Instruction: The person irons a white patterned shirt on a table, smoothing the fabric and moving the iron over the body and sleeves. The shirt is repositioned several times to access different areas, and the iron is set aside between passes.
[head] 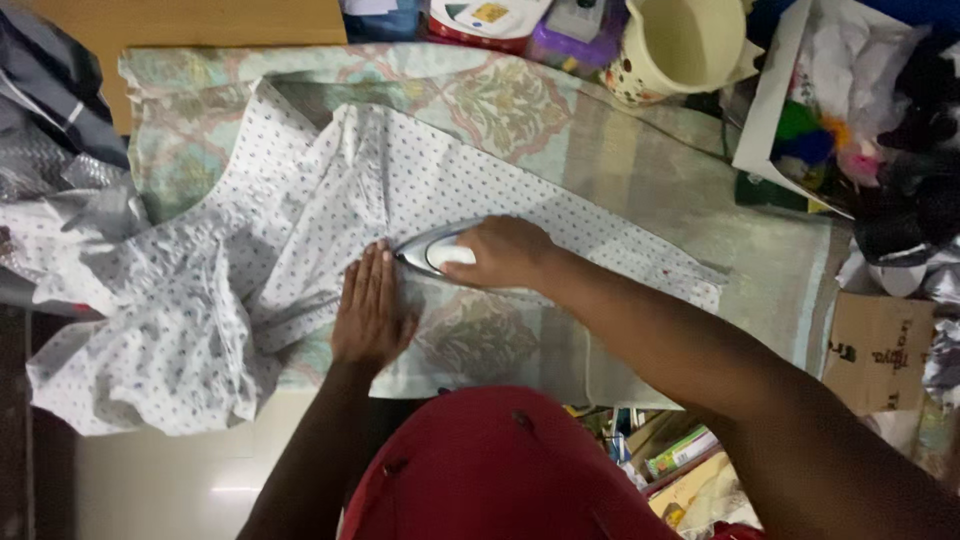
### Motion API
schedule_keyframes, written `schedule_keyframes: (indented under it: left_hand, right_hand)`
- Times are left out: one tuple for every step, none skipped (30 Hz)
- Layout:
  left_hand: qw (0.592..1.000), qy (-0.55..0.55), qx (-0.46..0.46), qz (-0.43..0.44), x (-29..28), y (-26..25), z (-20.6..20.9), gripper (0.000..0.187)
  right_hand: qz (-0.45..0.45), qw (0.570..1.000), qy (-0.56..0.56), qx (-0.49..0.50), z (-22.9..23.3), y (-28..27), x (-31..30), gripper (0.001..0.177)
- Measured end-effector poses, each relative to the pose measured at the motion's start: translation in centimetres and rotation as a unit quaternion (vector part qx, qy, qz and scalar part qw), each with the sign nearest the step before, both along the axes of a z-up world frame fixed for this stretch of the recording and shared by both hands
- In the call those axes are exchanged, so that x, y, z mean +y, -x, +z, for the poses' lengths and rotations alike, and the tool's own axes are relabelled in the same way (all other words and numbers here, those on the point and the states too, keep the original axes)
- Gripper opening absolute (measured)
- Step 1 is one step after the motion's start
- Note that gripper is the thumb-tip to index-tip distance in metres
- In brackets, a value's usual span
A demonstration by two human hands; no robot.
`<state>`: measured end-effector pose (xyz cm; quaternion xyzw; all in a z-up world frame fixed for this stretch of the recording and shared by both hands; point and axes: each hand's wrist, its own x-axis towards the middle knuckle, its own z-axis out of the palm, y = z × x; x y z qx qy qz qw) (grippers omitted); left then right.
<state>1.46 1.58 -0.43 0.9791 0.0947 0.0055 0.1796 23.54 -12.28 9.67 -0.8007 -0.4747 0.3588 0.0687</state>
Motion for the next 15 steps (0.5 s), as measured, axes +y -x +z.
schedule_keyframes:
  left_hand:
    - [1.0,-0.009,0.01,0.001,-0.2,0.2,0.1,0.089]
    - [1.0,-0.019,0.019,-0.001,-0.2,0.4,0.2,0.09]
    - [0.999,-0.029,0.029,-0.003,-0.1,0.5,0.4,0.09]
    - [1.0,-0.02,0.01,0.0,-0.1,0.4,0.4,0.087]
    - [1.0,-0.011,-0.01,0.002,0.1,0.2,0.5,0.085]
    - [1.0,0.0,-0.026,0.007,0.0,0.2,0.5,0.082]
    - [0.999,0.007,-0.032,0.005,-0.1,0.2,0.4,0.08]
    - [0.999,0.013,-0.036,0.005,-0.1,0.3,0.4,0.079]
    - [0.999,0.019,-0.039,0.006,0.0,0.4,0.3,0.077]
    - [0.999,0.019,-0.048,0.004,0.0,0.4,0.3,0.074]
    - [0.998,0.02,-0.057,0.003,0.1,0.3,0.3,0.07]
    - [0.998,0.02,-0.066,0.0,0.1,0.3,0.3,0.067]
    - [0.998,0.023,-0.058,0.003,0.1,0.3,0.4,0.063]
    - [0.998,0.027,-0.05,0.005,0.1,0.2,0.5,0.06]
    - [0.999,0.03,-0.043,0.007,0.1,0.2,0.6,0.056]
  right_hand:
    - [0.004,1.0,-0.017,-0.003,0.0,0.0,-0.4,0.052]
    - [0.006,0.999,-0.035,-0.006,0.0,-0.1,-0.9,0.052]
    - [0.007,1.0,-0.01,-0.002,0.1,-0.2,-1.5,0.052]
    - [0.008,1.0,0.015,-0.001,0.3,-0.7,-2.4,0.053]
    - [0.009,0.999,0.041,0.001,0.5,-1.1,-3.3,0.054]
    - [0.018,0.999,0.046,0.011,0.7,-1.5,-4.3,0.052]
    - [0.027,0.998,0.051,0.02,0.9,-1.8,-5.2,0.05]
    - [0.039,0.997,0.055,0.031,0.9,-2.0,-5.6,0.048]
    - [0.052,0.998,0.039,0.022,0.9,-2.2,-5.8,0.048]
    - [0.063,0.998,0.022,0.013,0.8,-2.3,-5.8,0.049]
    - [0.075,0.997,0.005,0.004,0.7,-2.3,-5.7,0.049]
    - [0.066,0.998,0.009,0.004,0.5,-2.2,-5.3,0.048]
    - [0.058,0.998,0.012,0.003,0.2,-2.0,-4.7,0.047]
    - [0.049,0.999,0.015,0.003,0.1,-1.8,-4.2,0.046]
    - [0.047,0.999,0.014,0.003,-0.1,-1.5,-3.4,0.046]
